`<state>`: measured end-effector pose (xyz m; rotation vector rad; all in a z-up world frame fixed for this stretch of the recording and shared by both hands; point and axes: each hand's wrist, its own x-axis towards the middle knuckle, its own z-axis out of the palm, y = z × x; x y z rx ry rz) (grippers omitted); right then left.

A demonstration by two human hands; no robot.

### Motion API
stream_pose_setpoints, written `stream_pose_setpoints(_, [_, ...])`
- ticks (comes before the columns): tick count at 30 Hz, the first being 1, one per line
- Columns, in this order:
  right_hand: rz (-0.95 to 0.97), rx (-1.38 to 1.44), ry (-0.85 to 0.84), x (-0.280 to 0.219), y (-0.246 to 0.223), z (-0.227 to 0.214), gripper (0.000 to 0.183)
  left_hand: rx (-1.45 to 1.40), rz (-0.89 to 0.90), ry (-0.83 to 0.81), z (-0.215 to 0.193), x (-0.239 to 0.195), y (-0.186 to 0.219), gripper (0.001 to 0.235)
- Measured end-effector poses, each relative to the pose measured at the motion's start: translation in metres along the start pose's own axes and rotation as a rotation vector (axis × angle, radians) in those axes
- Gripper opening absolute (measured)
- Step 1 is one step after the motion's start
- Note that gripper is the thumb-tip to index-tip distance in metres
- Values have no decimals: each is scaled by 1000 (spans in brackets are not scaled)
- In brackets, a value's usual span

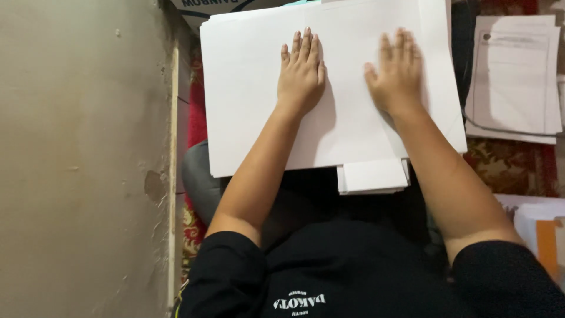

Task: Folding paper folders and inserting printed documents into them

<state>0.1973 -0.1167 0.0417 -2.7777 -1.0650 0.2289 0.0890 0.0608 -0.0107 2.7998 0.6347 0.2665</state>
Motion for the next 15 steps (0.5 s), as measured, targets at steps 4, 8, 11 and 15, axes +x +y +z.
stream_pose_setpoints(4, [-299,100,61,-30,-29,14,70,-109,10,83,4,1,-7,63])
stream_pose_setpoints(8, [-441,33,-63,-69,-14,23,75,-128,7,177,12,5,-15,58])
stream_pose_setpoints(11, [-466,-21,-100,-106,19,31,79,-147,-8,224,14,6,-16,56])
stream_pose_setpoints(15, [-396,-32,-114,-130,65,52,80,-128,-14,170,9,0,-11,57])
